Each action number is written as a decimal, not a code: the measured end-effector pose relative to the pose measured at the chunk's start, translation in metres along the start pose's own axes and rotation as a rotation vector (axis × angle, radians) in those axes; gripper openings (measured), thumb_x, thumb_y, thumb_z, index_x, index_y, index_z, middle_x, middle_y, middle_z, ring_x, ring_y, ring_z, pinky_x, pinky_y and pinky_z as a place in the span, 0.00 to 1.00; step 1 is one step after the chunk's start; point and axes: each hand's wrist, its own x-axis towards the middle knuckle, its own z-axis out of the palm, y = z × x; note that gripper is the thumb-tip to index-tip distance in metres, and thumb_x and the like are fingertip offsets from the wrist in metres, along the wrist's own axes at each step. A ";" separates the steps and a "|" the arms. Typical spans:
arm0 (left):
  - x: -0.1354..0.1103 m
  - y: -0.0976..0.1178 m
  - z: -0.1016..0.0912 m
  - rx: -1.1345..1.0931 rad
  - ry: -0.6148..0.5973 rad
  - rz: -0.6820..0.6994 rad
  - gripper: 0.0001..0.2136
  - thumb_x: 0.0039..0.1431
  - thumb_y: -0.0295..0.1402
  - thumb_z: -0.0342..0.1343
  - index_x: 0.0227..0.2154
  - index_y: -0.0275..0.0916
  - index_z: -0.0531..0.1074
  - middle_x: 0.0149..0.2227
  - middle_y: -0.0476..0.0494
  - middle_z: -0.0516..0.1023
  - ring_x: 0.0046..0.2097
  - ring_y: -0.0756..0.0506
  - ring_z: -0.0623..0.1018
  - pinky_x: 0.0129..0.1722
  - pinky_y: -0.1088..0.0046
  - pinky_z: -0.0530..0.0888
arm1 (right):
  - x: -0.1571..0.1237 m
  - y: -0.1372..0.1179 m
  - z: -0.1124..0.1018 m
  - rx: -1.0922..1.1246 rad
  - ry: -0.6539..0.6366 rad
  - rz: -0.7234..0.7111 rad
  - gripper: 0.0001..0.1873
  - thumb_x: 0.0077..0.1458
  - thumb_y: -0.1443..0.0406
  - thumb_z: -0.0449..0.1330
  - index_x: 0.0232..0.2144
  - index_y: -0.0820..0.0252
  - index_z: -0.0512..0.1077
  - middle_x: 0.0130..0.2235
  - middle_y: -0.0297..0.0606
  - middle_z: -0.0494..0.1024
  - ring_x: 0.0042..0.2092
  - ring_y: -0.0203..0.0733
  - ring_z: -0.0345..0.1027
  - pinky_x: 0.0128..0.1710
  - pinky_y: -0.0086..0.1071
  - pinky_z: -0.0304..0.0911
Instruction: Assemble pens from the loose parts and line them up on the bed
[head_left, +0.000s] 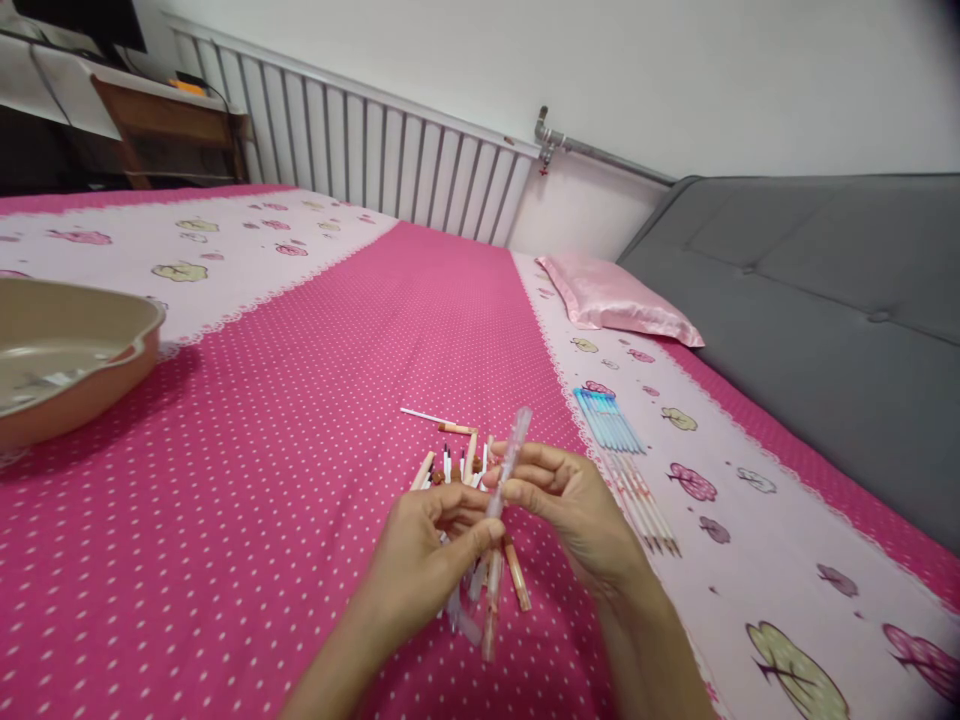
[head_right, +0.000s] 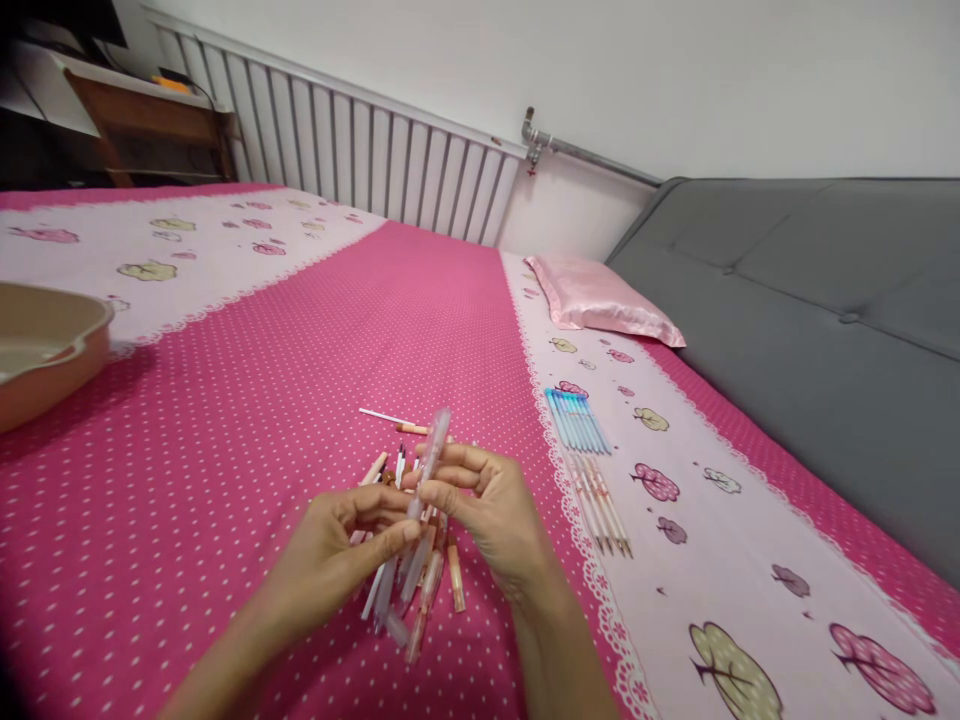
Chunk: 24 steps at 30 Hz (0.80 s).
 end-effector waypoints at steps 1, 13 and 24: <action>0.000 0.001 0.000 0.014 0.012 0.004 0.09 0.50 0.33 0.58 0.33 0.36 0.77 0.29 0.44 0.79 0.31 0.47 0.77 0.33 0.72 0.72 | 0.000 0.000 0.000 -0.004 0.004 -0.001 0.17 0.42 0.66 0.68 0.39 0.57 0.75 0.33 0.38 0.80 0.34 0.40 0.74 0.38 0.34 0.69; 0.000 -0.002 0.004 0.127 0.122 0.031 0.08 0.51 0.32 0.57 0.33 0.38 0.77 0.30 0.45 0.80 0.32 0.47 0.78 0.32 0.72 0.74 | 0.001 0.004 0.003 0.002 0.044 0.005 0.17 0.41 0.65 0.68 0.37 0.60 0.75 0.33 0.39 0.80 0.33 0.41 0.74 0.36 0.34 0.69; 0.003 -0.001 -0.005 -0.362 0.282 -0.028 0.11 0.47 0.34 0.62 0.34 0.36 0.73 0.33 0.45 0.78 0.32 0.49 0.77 0.34 0.76 0.74 | 0.004 0.007 0.007 -0.216 0.024 -0.015 0.20 0.43 0.63 0.68 0.41 0.57 0.70 0.43 0.40 0.75 0.45 0.42 0.70 0.46 0.38 0.65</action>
